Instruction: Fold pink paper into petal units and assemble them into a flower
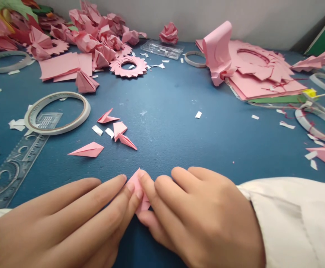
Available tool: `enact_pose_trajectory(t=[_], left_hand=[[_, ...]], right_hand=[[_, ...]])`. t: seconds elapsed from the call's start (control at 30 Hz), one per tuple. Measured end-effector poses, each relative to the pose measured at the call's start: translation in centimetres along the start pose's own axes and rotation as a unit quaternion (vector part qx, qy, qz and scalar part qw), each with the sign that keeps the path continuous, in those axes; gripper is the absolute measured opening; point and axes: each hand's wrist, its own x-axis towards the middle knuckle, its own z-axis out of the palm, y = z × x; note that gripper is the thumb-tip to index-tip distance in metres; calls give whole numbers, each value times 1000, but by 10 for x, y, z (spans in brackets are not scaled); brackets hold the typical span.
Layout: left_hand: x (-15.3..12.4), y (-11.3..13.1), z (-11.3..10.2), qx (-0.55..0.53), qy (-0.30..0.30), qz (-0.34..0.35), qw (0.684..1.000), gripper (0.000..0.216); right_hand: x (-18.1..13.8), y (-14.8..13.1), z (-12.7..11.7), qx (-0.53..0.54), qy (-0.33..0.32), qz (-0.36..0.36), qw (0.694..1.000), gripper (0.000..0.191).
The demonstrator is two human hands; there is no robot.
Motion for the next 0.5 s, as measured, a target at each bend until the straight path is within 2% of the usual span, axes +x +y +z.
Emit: enact_pose_trajectory(t=[0.3, 0.5], left_hand=[[2, -1, 4, 2, 18, 3, 1000, 32], [1, -1, 0, 17, 2, 7, 1000, 27]], right_hand=[[2, 4, 0, 0, -20, -2, 1000, 59], [-4, 2, -6, 39, -32, -9, 999, 60]])
